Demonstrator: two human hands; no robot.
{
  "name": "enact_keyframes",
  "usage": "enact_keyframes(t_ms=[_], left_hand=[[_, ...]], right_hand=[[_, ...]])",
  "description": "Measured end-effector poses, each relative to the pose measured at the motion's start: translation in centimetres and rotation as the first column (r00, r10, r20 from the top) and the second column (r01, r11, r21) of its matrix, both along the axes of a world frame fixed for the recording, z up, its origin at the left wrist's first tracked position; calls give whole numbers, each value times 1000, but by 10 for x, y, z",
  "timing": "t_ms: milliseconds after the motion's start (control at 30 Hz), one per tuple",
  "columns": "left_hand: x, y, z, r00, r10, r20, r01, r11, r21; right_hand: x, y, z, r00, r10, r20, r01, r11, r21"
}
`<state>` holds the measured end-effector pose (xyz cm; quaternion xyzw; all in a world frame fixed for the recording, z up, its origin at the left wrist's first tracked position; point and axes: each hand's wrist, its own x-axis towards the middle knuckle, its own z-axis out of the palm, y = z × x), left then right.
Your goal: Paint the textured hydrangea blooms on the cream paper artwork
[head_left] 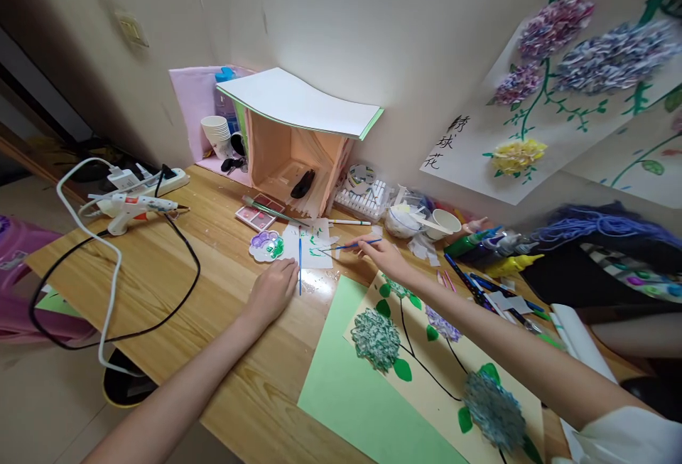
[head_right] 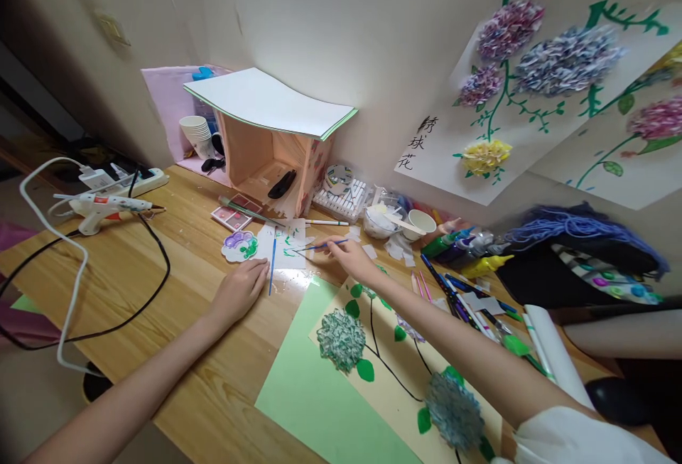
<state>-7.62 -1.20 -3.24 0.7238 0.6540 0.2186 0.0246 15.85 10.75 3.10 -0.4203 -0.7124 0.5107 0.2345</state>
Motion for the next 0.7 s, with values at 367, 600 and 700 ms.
enact_keyframes(t_ms=[367, 600, 700], left_hand=[[-1, 0, 1, 1000, 5, 1, -5, 1000, 4], [-1, 0, 0, 1000, -1, -4, 1, 1000, 9], [-2, 1, 0, 1000, -3, -9, 3, 1000, 15]], right_hand=[[1, -19, 21, 924, 177, 340, -306, 874, 377], [0, -23, 17, 968, 165, 191, -218, 927, 306], [-2, -20, 10, 986, 110, 129, -140, 957, 255]])
